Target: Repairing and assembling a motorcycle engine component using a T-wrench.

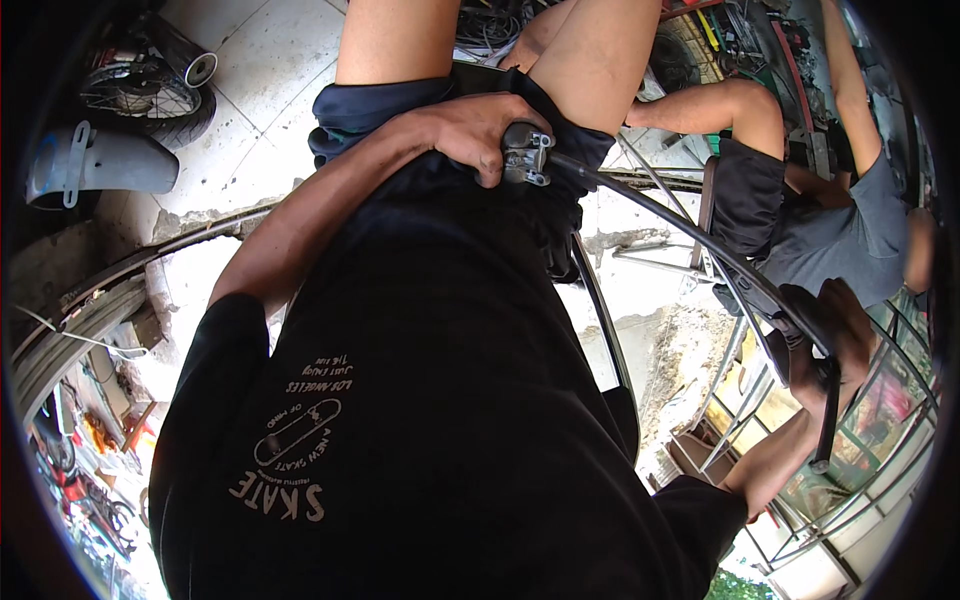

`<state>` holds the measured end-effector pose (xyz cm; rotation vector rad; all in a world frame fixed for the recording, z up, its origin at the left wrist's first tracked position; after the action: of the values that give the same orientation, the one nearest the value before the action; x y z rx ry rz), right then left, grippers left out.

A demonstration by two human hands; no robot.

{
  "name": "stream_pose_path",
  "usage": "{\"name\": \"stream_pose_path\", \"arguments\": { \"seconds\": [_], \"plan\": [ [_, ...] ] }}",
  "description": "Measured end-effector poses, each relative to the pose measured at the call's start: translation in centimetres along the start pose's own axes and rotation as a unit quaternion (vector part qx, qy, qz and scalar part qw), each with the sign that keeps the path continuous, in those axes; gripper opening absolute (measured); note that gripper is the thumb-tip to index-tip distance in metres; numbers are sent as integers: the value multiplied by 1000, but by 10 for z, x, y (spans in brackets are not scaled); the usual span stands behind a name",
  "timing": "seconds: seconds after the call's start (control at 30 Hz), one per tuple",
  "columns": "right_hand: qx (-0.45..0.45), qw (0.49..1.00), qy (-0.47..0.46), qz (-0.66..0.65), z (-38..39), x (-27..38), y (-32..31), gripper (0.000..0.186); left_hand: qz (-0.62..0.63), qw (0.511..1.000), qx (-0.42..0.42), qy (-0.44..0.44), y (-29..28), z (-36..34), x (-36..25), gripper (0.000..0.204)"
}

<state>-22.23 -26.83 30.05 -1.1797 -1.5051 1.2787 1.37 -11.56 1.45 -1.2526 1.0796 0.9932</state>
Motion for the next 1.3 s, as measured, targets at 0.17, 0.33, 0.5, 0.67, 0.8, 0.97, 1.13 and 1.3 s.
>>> {"name": "stream_pose_path", "arguments": {
  "seconds": [0.17, 0.33, 0.5, 0.67, 0.8, 0.97, 1.13, 1.3],
  "plan": [
    [21, 956, 236, -172, -3, 10, 7, 24, -49, 999, 9, -2, 2, -1, -1, 56],
    [100, 992, 34, -64, -17, -10, 4, 21, -82, 996, 20, 10, 1, -3, 2, 58],
    [152, 981, 93, -73, 1, -36, 21, 13, -69, 997, 30, -17, -4, -8, 0, 61],
    [94, 977, 83, -174, 9, -37, 29, 12, -37, 996, 76, -1, -3, -8, 3, 61],
    [-24, 977, 129, -167, 15, -45, 43, 14, -109, 993, 30, -19, -3, -5, -4, 61],
    [51, 979, 154, -122, 32, -45, 48, 12, -190, 982, -2, -19, 4, -3, -13, 58],
    [33, 975, 178, -132, 45, -37, 62, 27, -246, 968, -11, -56, 7, -1, -13, 58],
    [3, 970, 182, -163, 65, -33, 76, 27, -313, 945, -38, -93, 10, 2, -24, 60]
  ]
}}
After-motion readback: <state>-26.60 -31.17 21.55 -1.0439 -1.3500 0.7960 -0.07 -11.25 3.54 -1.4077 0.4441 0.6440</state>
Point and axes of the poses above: each hand's wrist, its own z-axis away from the middle knuckle, its own y-axis out of the palm, x = y × z, the point moved 1 cm from there along -z, towards the middle knuckle, and after that the axes turned 2 degrees about -y, right-handed, at the moved point
